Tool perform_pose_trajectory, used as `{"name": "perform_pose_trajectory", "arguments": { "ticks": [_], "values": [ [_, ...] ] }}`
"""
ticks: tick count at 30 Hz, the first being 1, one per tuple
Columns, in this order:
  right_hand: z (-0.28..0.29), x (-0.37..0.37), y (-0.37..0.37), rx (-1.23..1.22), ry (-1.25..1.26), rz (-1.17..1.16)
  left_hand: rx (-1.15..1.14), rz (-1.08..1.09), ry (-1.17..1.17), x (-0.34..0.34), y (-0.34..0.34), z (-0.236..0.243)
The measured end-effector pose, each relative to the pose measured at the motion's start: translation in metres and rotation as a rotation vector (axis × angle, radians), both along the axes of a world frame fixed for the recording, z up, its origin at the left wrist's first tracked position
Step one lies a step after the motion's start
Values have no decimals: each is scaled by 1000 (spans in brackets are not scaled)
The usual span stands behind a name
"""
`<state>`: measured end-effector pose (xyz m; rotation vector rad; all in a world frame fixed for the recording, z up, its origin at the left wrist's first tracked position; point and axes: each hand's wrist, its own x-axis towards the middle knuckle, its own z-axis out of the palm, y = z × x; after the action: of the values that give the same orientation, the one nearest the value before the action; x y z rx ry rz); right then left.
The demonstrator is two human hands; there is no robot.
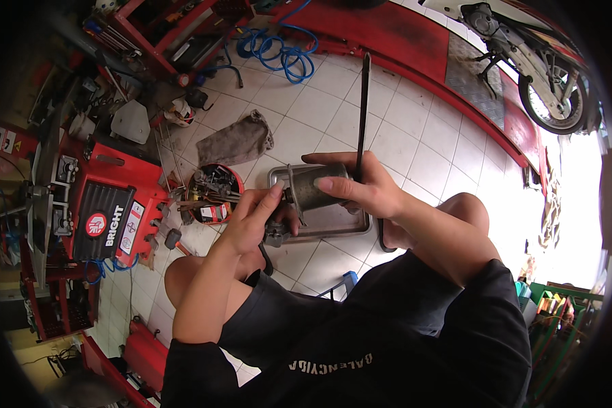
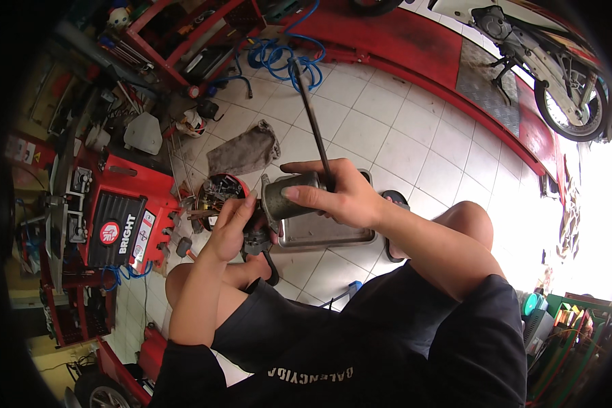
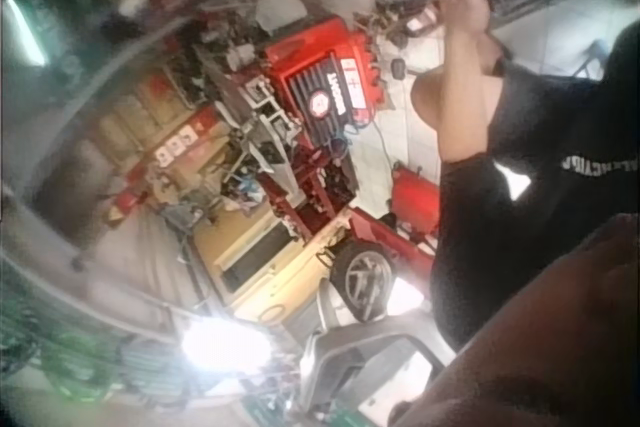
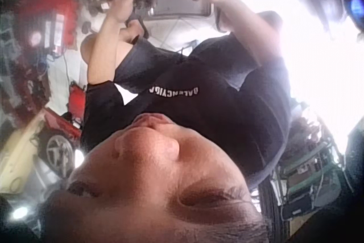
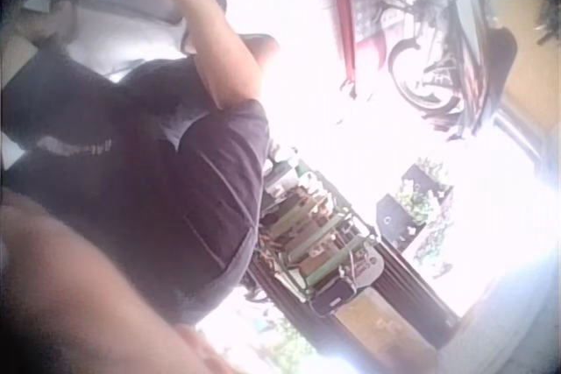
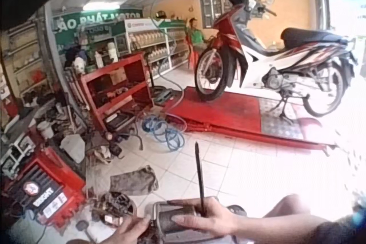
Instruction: The person sits in a workshop and uses a screwdriver to disassemble a cylindrical mechanical part, removing a small internal component and placing it into a metal tray. They then handle a larger, dark mechanical housing, using the screwdriver to manipulate its internal parts before placing it into the tray.
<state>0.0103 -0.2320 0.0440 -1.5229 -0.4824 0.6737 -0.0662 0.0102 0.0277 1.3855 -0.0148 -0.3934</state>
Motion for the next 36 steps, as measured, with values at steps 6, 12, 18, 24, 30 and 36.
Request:
{"name": "perform_pose_trajectory", "arguments": {
  "ticks": [6, 12, 18, 24, 30, 36],
  "values": [
    [5, -2, -4, 7, 42, 0, -103, -32, 15, -10, -8, 5],
    [17, 1, -9, 54, -60, -4, -249, -18, 93, -29, -24, 8],
    [8, 2, -9, 22, -55, 7, -342, -108, 176, -30, -18, -1],
    [-4, 7, 0, -139, 268, -52, -857, -111, 630, -28, -11, -17],
    [-6, 14, 2, -179, 321, -90, -940, -33, 604, -27, -21, -11],
    [-5, 16, 1, -206, 352, -27, -971, -27, 624, -27, -24, -12]
  ]
}}
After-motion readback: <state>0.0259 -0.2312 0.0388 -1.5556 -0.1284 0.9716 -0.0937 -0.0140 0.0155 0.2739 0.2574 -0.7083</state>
